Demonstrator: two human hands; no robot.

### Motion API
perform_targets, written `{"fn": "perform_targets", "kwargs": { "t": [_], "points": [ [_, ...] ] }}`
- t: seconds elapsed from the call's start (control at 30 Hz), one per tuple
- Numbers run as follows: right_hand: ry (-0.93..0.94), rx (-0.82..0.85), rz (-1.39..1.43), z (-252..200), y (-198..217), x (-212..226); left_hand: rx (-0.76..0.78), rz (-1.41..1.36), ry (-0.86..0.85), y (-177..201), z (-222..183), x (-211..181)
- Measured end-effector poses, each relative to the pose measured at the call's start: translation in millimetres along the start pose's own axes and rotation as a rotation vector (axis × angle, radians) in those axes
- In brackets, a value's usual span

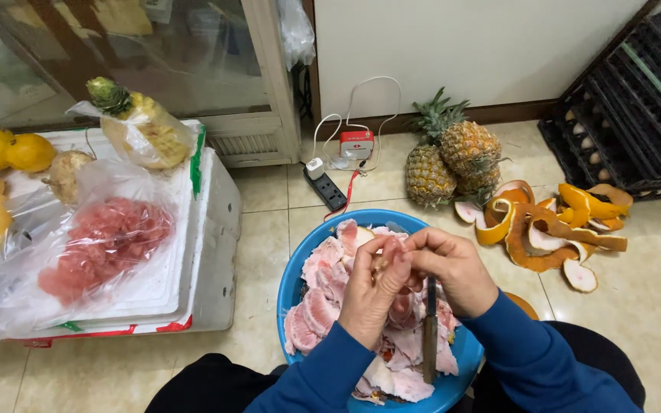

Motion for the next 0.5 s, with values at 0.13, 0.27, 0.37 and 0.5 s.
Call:
{"fn": "perform_targets", "kwargs": {
  "t": [0.13,0.27,0.37,0.5],
  "points": [
    [0.024,0.062,-0.009,-4.3,-7.9,2.1,0.028,0.184,-0.174,-2.0,6.0,-0.1],
    [0.007,0.016,-0.027,-5.0,-2.7,1.3,-0.003,0.165,-0.143,-3.4,9.1,3.6],
    [0.076,0.022,-0.071,-5.9,-7.0,9.6,-0.016,0.182,-0.228,-2.5,10.4,2.1],
    [0.099,-0.040,-0.134,-1.6,-0.6,6.6,-0.028,-0.071,-0.134,3.0,12.2,15.5]
  ]
}}
Point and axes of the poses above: each hand's wrist, its own z-axis towards the middle knuckle, its own y-axis out of the back of the hand, x = y × z, the point moved 9 cm from there along z, towards the middle knuckle, and after that the axes turned 3 degrees about -y, right-handed, at the moved point
